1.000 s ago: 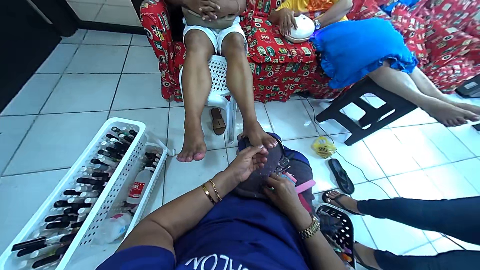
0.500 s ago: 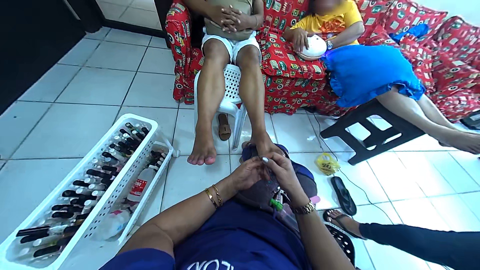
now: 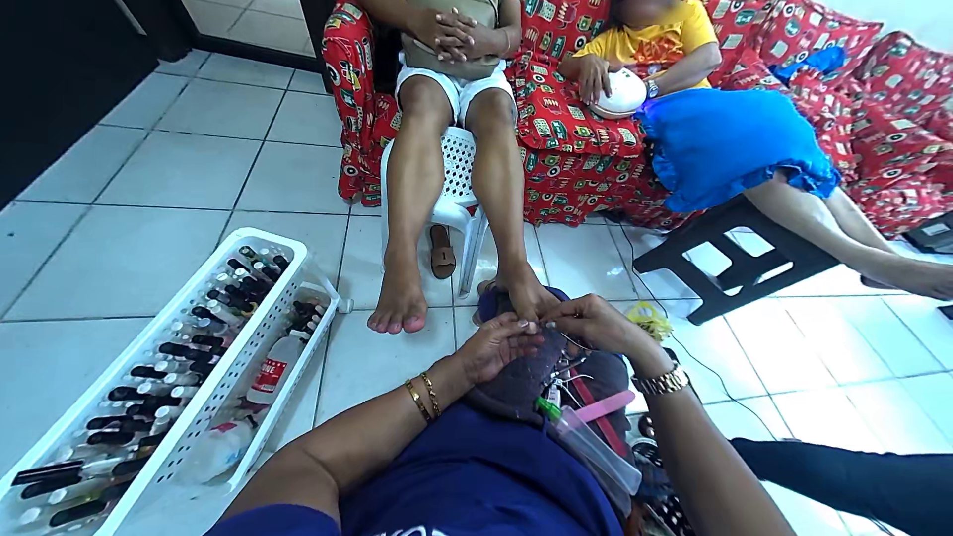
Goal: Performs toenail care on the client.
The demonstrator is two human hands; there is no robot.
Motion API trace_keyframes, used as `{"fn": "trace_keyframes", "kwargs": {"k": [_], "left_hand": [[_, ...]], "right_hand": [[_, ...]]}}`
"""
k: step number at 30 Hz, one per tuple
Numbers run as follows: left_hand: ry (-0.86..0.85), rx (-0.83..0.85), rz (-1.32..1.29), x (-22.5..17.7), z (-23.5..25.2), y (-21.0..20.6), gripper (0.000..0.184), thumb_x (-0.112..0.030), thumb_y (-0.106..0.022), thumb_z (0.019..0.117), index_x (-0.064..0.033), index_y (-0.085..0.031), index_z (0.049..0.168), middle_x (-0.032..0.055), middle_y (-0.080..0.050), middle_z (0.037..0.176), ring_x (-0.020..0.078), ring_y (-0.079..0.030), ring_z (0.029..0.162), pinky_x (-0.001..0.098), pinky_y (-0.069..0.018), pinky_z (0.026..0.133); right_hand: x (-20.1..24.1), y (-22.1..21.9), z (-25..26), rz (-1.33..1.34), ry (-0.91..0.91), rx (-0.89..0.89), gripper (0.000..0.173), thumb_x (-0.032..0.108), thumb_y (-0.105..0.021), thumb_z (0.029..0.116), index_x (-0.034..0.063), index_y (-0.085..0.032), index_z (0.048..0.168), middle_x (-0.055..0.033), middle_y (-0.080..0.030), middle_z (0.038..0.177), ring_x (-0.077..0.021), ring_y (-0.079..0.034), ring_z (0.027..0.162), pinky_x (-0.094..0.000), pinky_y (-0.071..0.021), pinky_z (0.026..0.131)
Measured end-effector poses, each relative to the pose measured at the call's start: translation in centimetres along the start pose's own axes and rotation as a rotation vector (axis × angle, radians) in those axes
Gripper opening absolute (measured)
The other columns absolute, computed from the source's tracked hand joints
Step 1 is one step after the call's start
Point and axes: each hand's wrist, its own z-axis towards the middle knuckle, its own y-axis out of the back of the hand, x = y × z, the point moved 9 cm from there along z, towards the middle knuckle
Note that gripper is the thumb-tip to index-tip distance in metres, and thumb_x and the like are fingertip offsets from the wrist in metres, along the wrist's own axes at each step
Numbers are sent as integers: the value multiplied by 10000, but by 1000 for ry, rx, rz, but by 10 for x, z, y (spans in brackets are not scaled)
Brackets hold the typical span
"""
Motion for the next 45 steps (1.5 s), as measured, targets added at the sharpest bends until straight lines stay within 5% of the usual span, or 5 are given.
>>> {"fn": "trace_keyframes", "kwargs": {"k": [19,25,33,39,45], "left_hand": [[5,5,14,0,-1,0,106,-67,-445,1076,-66,-549,1097,50,-704,966,156,-718,871,308,-596,832],[11,-1,7,0,-1,0,121,-73,-432,1082,-69,-554,1077,51,-706,947,157,-721,856,307,-599,826],[2,17,5,0,1,0,124,-69,-439,1079,-67,-563,1078,54,-706,960,159,-718,860,311,-598,831],[8,13,7,-1,0,0,117,-72,-444,1078,-73,-560,1067,48,-709,947,152,-720,855,304,-598,826],[2,18,26,0,1,1,141,-80,-424,1083,-65,-564,1082,52,-707,966,155,-715,858,307,-596,825]], "right_hand": [[-7,-4,0,67,67,-1,223,115,-526,1048,5,-714,1095,55,-560,648,23,-433,458,-163,-398,459],[-5,-4,-1,43,72,-36,209,91,-546,1036,-7,-727,1073,34,-647,703,26,-553,530,-166,-499,544],[-11,-5,1,115,37,-33,206,105,-539,1041,-2,-711,1080,55,-572,649,20,-454,461,-163,-417,468],[-8,-3,0,137,70,-54,196,72,-546,1029,-1,-726,1062,56,-638,665,23,-558,499,-161,-503,512],[-11,-6,0,117,19,-32,204,106,-535,1040,-1,-701,1093,47,-562,653,13,-444,458,-169,-405,457]]}}
